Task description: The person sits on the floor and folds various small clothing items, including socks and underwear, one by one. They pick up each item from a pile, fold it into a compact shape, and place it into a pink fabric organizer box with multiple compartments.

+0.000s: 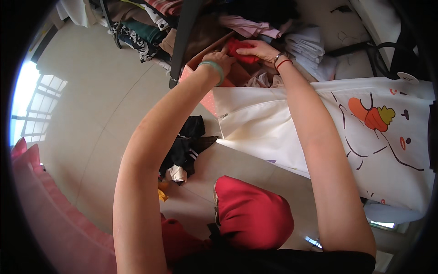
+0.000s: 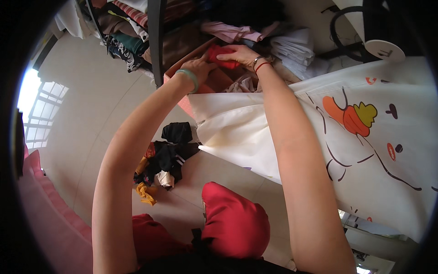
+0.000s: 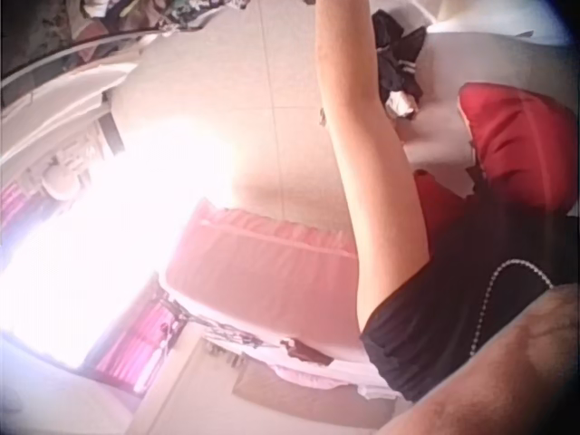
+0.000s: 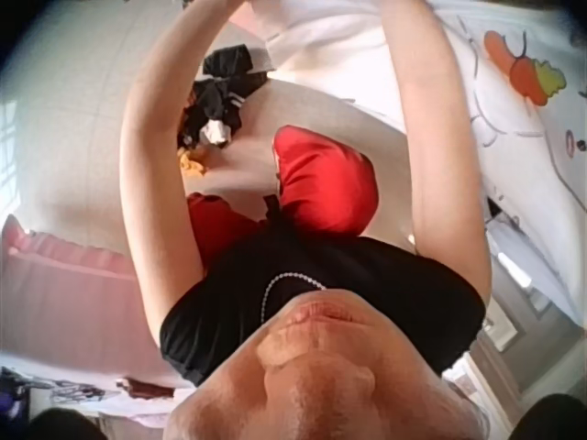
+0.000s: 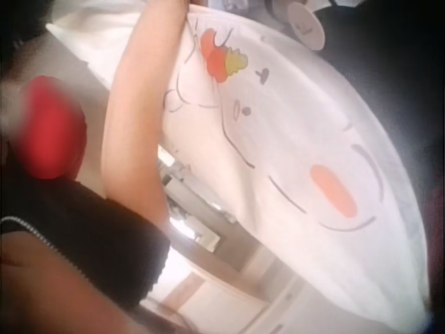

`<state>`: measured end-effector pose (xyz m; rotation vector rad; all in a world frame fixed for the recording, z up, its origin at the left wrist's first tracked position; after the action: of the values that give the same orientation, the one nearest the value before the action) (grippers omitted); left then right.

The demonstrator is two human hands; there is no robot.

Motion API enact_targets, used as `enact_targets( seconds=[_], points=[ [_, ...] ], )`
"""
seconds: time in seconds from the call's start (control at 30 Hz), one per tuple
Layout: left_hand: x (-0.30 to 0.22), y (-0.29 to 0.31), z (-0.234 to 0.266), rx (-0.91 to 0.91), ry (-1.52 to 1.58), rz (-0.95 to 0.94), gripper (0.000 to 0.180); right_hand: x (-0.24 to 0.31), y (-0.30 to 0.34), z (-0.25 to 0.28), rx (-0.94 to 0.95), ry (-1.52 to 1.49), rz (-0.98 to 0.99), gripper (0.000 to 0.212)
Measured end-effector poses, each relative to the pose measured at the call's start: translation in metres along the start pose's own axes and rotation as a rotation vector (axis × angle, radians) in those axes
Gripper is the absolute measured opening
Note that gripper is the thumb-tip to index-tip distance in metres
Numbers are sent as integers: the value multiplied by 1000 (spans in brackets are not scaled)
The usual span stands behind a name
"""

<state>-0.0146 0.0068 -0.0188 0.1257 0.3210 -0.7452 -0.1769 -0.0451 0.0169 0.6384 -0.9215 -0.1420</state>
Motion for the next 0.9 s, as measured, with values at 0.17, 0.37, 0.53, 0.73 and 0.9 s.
enact_targets(
  seconds=[0.17, 0.37, 0.53, 0.73, 0.9],
  points=[
    [-1, -2, -2, -26, -10, -16, 41, 6, -15, 8, -78, 243, 39, 58],
    [-8, -6, -11, -39, -172, 73, 37, 34, -19, -3, -230, 786, 124, 48],
    [-15, -12, -9, 24, -201, 91, 36, 29, -24, 0, -322, 824, 121, 46],
    [-16, -11, -14, 0, -210, 131, 38, 24, -20, -23, -572, 906, 137, 24],
    [-10, -7, -16, -28, -124, 106, 40, 23, -11, -27, -545, 851, 159, 32]
  ],
)
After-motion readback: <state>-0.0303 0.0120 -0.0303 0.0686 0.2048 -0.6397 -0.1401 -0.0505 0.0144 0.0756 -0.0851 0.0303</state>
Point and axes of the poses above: each hand's wrist, its own y-axis away from the middle knuckle, its own z-axis out of the back of the hand, x = y × z, the point moved 3 cm from there along -y, towards the middle knuckle, and after that the axes turned 11 degrees about -z, right-handed, at the moved point
